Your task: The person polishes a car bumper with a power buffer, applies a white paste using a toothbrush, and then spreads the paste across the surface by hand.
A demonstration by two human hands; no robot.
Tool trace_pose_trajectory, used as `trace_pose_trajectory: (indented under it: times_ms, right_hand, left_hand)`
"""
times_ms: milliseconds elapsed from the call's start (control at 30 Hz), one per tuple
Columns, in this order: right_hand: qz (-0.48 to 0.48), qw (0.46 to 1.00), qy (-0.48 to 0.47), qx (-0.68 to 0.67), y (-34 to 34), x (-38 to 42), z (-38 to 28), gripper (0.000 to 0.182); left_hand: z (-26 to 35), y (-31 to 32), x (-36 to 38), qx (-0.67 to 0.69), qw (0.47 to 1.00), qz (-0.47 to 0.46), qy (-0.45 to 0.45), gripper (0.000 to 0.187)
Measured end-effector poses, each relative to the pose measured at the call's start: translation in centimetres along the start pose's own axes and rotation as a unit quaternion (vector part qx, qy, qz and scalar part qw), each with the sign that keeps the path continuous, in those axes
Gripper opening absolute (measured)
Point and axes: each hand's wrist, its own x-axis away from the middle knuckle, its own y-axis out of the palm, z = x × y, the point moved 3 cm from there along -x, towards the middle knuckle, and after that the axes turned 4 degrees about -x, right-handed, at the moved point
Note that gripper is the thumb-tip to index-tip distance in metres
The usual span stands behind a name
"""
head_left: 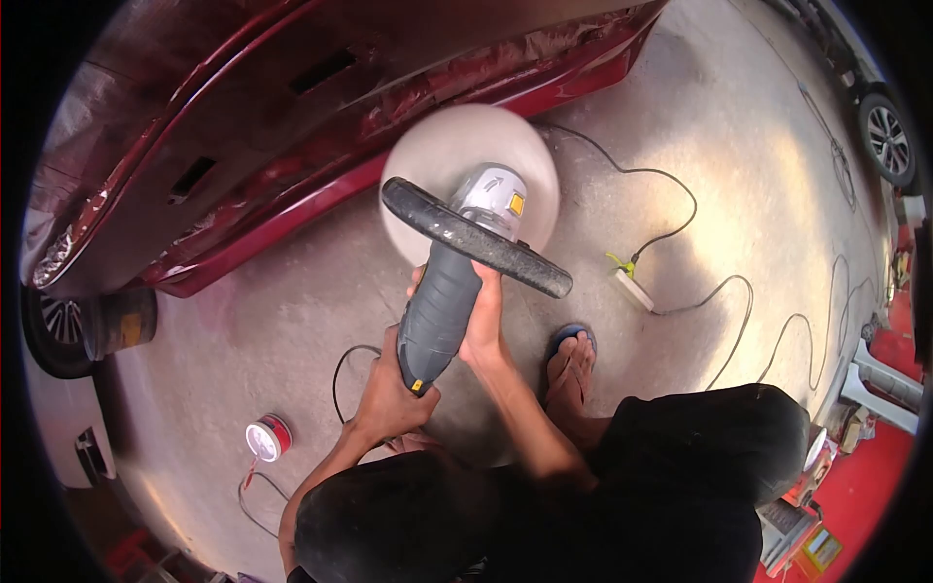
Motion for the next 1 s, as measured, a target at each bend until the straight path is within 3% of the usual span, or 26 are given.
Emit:
trace_pose_trajectory:
  times_ms: [167, 200, 433, 567, 733, 833, 1000]
  right_hand:
    - [-0.006, 0.999, 0.024, 0.022, 0.5, 1.3, 3.1, 0.057]
    - [0.004, 1.0, 0.022, 0.013, 0.2, 1.0, 2.6, 0.059]
    - [0.046, 0.996, -0.073, 0.012, 0.3, -2.1, -8.5, 0.057]
    - [0.069, 0.992, -0.099, 0.019, 0.0, -3.5, -11.3, 0.06]
    - [0.062, 0.996, -0.06, 0.026, 1.6, -1.7, -7.0, 0.059]
    - [0.052, 0.999, -0.004, 0.011, 1.3, 0.0, -1.3, 0.057]
    - [0.043, 0.996, -0.008, 0.074, 1.6, 1.8, 4.4, 0.047]
  left_hand:
    - [-1.8, -1.0, 2.4, 0.0, 1.0, 0.026, -0.015, 0.075]
    - [-0.6, -1.2, 1.9, 0.007, 0.998, 0.002, -0.058, 0.075]
    - [5.3, 1.5, -6.1, -0.022, 0.997, -0.069, 0.04, 0.069]
    - [7.6, 1.7, -8.2, 0.004, 0.994, -0.106, 0.02, 0.067]
    - [4.2, 0.4, -5.0, 0.01, 0.997, -0.067, 0.042, 0.067]
    - [1.1, -1.1, -0.6, 0.013, 1.0, -0.024, 0.015, 0.069]
    - [-1.9, -2.3, 4.0, 0.044, 0.998, 0.019, -0.036, 0.072]
